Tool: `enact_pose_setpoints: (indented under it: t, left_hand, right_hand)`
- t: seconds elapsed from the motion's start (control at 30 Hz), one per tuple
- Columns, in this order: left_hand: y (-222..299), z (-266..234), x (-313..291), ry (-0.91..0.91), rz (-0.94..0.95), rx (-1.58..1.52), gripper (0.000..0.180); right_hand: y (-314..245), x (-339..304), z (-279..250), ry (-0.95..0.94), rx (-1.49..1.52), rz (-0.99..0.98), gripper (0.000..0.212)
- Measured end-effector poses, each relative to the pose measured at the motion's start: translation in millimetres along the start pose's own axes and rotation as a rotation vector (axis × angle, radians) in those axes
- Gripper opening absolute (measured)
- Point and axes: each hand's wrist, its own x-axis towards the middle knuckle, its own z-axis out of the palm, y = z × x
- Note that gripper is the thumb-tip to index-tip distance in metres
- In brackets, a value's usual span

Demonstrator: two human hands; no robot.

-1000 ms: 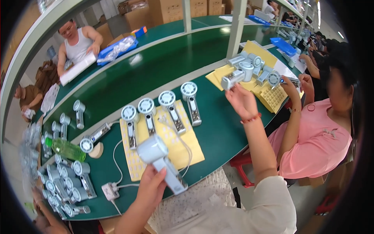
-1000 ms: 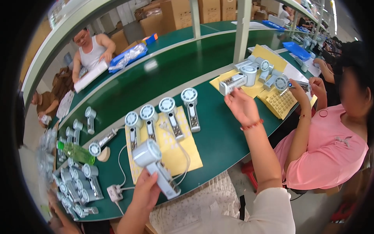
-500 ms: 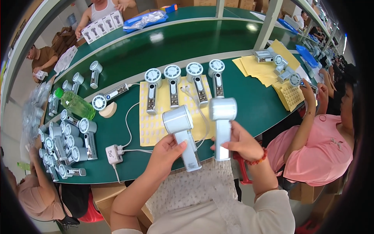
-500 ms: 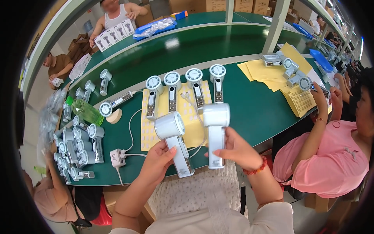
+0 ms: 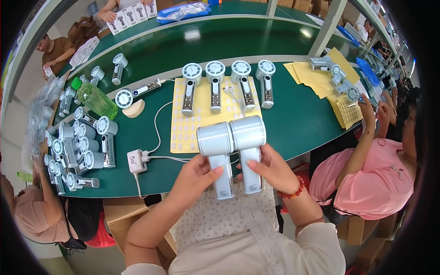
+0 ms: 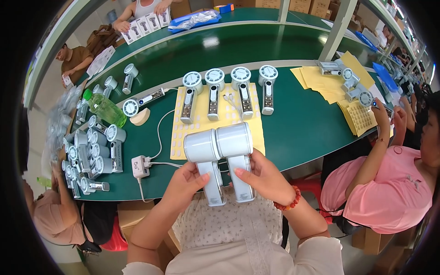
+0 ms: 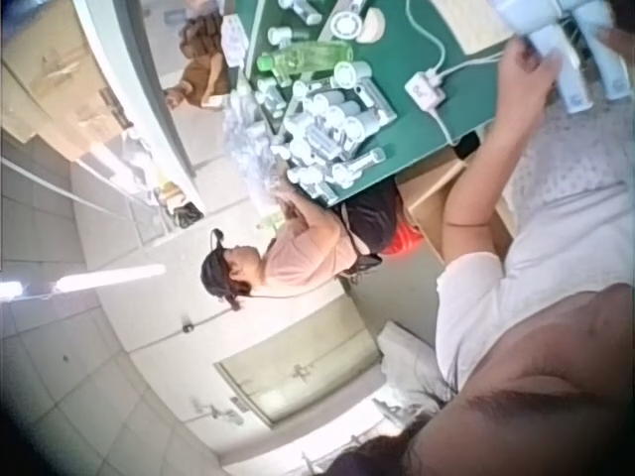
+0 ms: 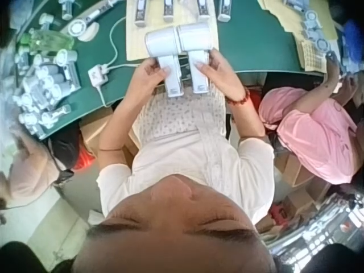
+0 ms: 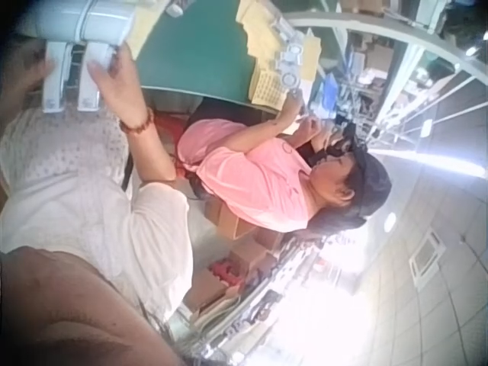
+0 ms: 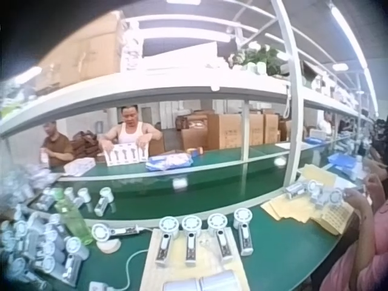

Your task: The person assembles handheld portable fans by attaching components to the fan housing, inserting a battery, and applying a sticker, using a screwdriver to secure parts.

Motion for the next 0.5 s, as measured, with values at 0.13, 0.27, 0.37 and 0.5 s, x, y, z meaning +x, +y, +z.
enact_pose_setpoints:
  t: [0.13,0.27,0.37,0.5]
  left_hand:
    - [-4.6,-6.6,-8.4,-0.051,0.098,0.07,0.045]
    - [9.8,-6.0,-19.2,-0.091,0.43,0.578,0.05]
    - [10.5,-21.8,-14.2,-0.232,0.934,0.829,0.045]
    - [20.6,-28.0,-19.5,-0.166,1.487,1.254,0.034]
  right_hand:
    - [-5.7,-7.2,-2.0,-0.019,-0.191,-0.108,0.05]
    - [-21.6,-8.4,1.6,-0.005,-0.578,-0.307,0.041]
    - [-27.5,-2.1,2.5,-0.047,-0.833,-0.686,0.046]
    - [-16.7,-4.3,-1.8,-0.059,-1.034,-1.012,0.044]
